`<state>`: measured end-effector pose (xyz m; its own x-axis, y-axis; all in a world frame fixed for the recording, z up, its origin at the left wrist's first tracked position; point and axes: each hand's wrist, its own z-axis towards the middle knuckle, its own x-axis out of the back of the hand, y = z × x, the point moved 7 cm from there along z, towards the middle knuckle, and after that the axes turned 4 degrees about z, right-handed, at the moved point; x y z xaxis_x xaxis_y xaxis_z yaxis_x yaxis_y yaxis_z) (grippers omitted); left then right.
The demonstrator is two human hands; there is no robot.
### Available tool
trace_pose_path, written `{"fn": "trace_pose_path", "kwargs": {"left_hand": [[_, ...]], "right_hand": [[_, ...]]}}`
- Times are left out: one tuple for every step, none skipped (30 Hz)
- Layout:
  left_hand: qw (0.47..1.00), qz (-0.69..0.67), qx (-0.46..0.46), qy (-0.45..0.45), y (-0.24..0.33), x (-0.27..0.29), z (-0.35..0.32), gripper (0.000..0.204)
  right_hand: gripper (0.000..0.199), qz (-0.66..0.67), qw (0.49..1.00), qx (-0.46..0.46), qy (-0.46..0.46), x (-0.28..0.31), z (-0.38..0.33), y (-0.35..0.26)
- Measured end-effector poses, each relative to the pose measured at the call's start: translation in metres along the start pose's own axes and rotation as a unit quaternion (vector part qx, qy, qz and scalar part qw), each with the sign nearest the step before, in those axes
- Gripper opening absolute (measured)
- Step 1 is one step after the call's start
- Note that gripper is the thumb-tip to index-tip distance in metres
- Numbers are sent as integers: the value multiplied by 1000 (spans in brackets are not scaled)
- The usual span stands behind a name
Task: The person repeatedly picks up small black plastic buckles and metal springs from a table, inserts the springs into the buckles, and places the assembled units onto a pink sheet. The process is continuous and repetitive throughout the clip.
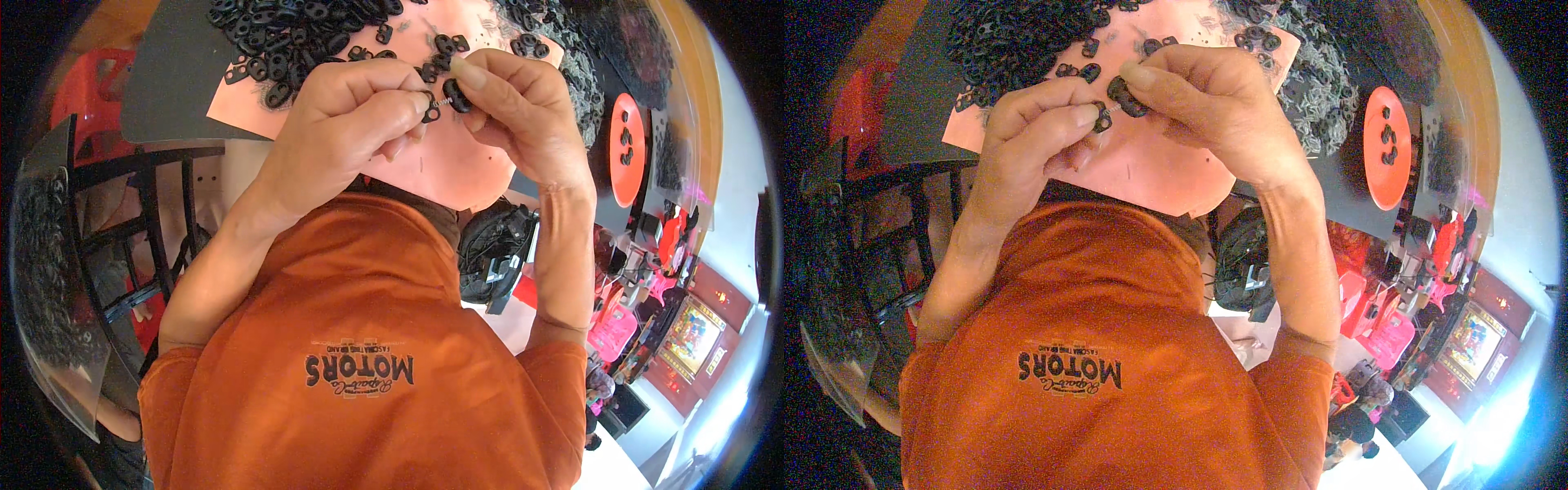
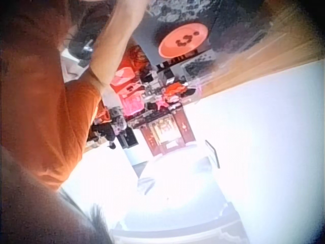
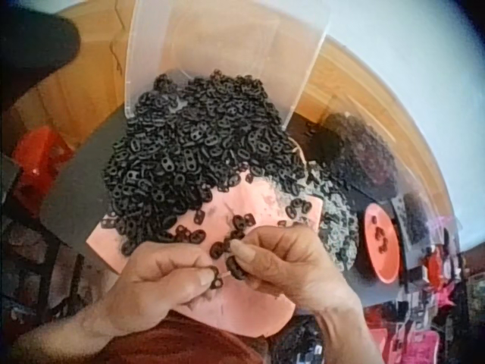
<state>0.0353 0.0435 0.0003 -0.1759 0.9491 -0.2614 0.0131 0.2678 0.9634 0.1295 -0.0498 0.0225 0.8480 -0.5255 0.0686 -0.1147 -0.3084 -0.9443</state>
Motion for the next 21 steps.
{"fn": "trace_pose_path", "kwargs": {"left_hand": [[1000,9,-2,-5,0,0,0,16],[1000,10,-4,-6,0,-1,0,16],[1000,10,-6,-7,0,-2,0,16],[1000,11,-9,-8,-1,-2,0,17],[1000,12,-9,-14,0,-3,0,16],[1000,12,-9,-19,0,-3,0,16],[1000,12,-9,-25,1,-3,-1,16],[1000,14,-8,-19,-1,-3,-1,17],[1000,15,-7,-14,-2,-3,0,17],[1000,16,-6,-8,-3,-3,0,17],[1000,21,-7,-8,-3,-2,0,17],[1000,26,-8,-8,-4,-2,0,17],[999,31,-9,-8,-4,-1,0,17],[999,34,-10,-10,-4,-1,0,17],[999,38,-11,-12,-4,-1,0,17],[999,41,-12,-14,-4,-1,0,17],[999,44,-10,-20,-4,-2,0,17],[999,48,-7,-25,-3,-2,0,17],[998,51,-4,-30,-4,-2,0,17],[998,53,-7,-34,-4,-2,-1,17],[998,55,-9,-37,-5,-2,-1,17]], "right_hand": [[29,-3,1000,3,4,0,-1,0],[29,-6,1000,5,3,0,-1,1],[29,-8,1000,7,1,0,-1,1],[30,-10,1000,9,-1,0,-1,1],[30,-11,1000,10,0,0,-2,1],[30,-13,1000,12,0,0,-2,1],[30,-15,1000,13,0,0,-2,1],[30,-16,1000,19,5,0,-3,0],[29,-18,999,24,11,0,-3,-2],[29,-19,999,30,16,0,-4,-3],[29,-21,999,30,15,0,-4,-3],[28,-24,999,30,14,0,-4,-4],[28,-26,999,31,13,0,-4,-4],[27,-29,999,31,6,-1,-4,-5],[27,-32,999,30,-1,-1,-4,-6],[26,-35,999,30,-8,-2,-4,-6],[25,-39,998,38,-1,-1,-4,-7],[25,-44,998,47,6,-2,-4,-7],[24,-49,997,56,12,-3,-4,-8],[24,-54,996,71,21,-4,-5,-9],[24,-59,994,86,30,-5,-5,-11]]}}
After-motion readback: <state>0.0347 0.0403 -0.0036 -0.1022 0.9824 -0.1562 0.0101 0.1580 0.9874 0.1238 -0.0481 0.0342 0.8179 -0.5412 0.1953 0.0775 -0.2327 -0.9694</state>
